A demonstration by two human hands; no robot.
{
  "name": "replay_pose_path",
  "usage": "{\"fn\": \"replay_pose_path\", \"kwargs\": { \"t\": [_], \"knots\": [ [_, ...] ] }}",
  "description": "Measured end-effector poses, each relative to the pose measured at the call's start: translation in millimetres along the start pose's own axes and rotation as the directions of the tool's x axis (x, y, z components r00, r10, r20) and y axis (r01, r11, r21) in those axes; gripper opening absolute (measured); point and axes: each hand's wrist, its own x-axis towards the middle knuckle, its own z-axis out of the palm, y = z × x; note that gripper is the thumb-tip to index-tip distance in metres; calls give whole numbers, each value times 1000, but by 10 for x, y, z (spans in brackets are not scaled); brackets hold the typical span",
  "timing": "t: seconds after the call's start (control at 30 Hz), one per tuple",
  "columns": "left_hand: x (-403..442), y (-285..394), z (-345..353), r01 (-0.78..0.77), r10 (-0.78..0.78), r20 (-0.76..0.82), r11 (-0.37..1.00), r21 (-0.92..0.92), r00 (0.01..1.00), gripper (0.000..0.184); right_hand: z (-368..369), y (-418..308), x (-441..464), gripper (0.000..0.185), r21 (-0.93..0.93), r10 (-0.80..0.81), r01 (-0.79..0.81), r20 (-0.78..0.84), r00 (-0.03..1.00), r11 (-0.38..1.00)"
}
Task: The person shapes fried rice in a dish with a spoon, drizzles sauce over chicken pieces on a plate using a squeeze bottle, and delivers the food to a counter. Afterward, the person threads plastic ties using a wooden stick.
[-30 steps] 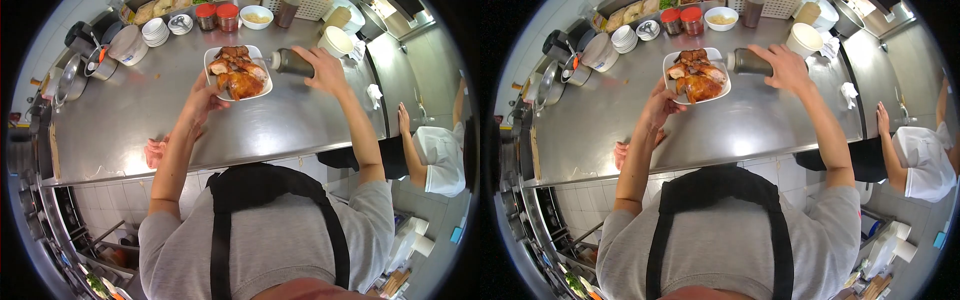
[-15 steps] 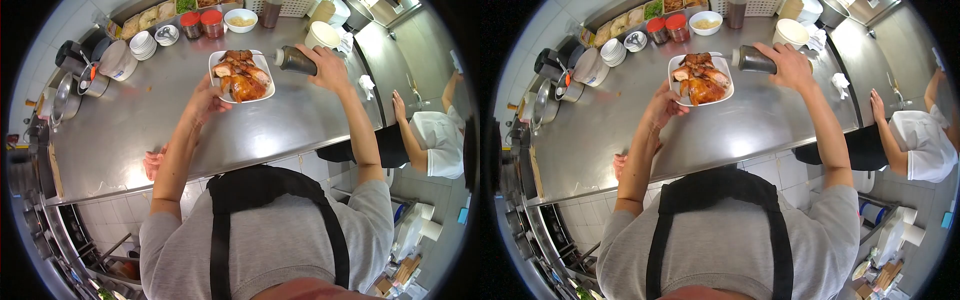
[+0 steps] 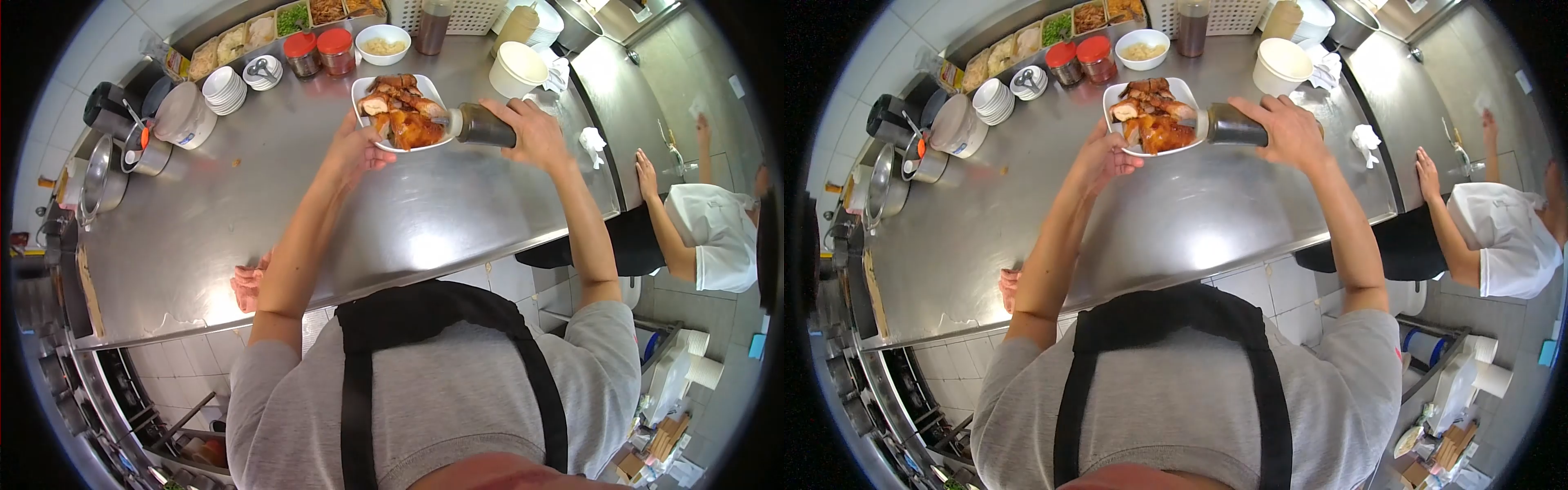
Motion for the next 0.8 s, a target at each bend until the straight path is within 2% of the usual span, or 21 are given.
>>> {"fn": "replay_pose_path", "kwargs": {
  "t": [0.03, 0.1, 0.13, 0.2, 0.23, 0.3, 0.33, 0.4, 0.47, 0.6, 0.63, 0.7, 0.73, 0.8],
  "knots": [
    [34, -1, 14, 0, 0, -9, 1000, -23, 1000, 60, 21, 25, -7, 79, -1, 0, 0, -1, 1000, 1000],
    [31, 27, 12, -3, 2, -16, 998, -66, 1000, 60, 36, 76, -21, 81, 15, 143, -144, 41, 989, 989],
    [25, 42, 3, -4, 2, -23, 994, -107, 1000, 60, 30, 88, -16, 81, 13, 144, -144, 39, 989, 989],
    [36, 69, -29, -19, 20, 6, 993, -120, 1000, 59, 11, 93, 20, 81, 133, 218, -234, 123, 968, 963],
    [41, 95, -39, -32, 37, 34, 991, -133, 999, 59, 75, 127, 42, 81, 132, 221, -236, 115, 968, 963],
    [36, 189, -10, -49, 54, 32, 989, -137, 998, 59, 341, 257, 102, 79, 521, 160, -67, -135, 978, 851],
    [30, 248, 20, -62, 67, 25, 987, -147, 997, 59, 408, 282, 165, 79, 515, 166, -68, -146, 975, 854],
    [21, 352, 58, -101, 106, 24, 983, -154, 994, 58, 543, 274, 380, 82, 678, 314, -89, -216, 924, 730],
    [-32, 431, 93, -136, 140, 18, 977, -162, 990, 57, 657, 251, 651, 82, 783, 418, -12, -320, 850, 623],
    [-204, 471, 57, -152, 147, -46, 979, -135, 988, 59, 1009, 464, 1296, 84, 914, 623, 31, -300, 723, 405],
    [-263, 458, 36, -152, 142, -86, 981, -123, 986, 60, 1114, 579, 1448, 84, 914, 619, 40, -305, 723, 404],
    [-377, 407, -32, -153, 141, -108, 981, -117, 984, 62, 1257, 736, 1708, 91, 837, 649, 6, -430, 628, 548],
    [-435, 372, -70, -147, 132, -124, 982, -117, 983, 63, 1235, 745, 1765, 91, 839, 645, 17, -431, 631, 544],
    [-561, 297, -145, -144, 125, -160, 983, -111, 979, 63, 1213, 766, 1839, 92, 722, 694, -208, -479, 538, 660]
  ]
}}
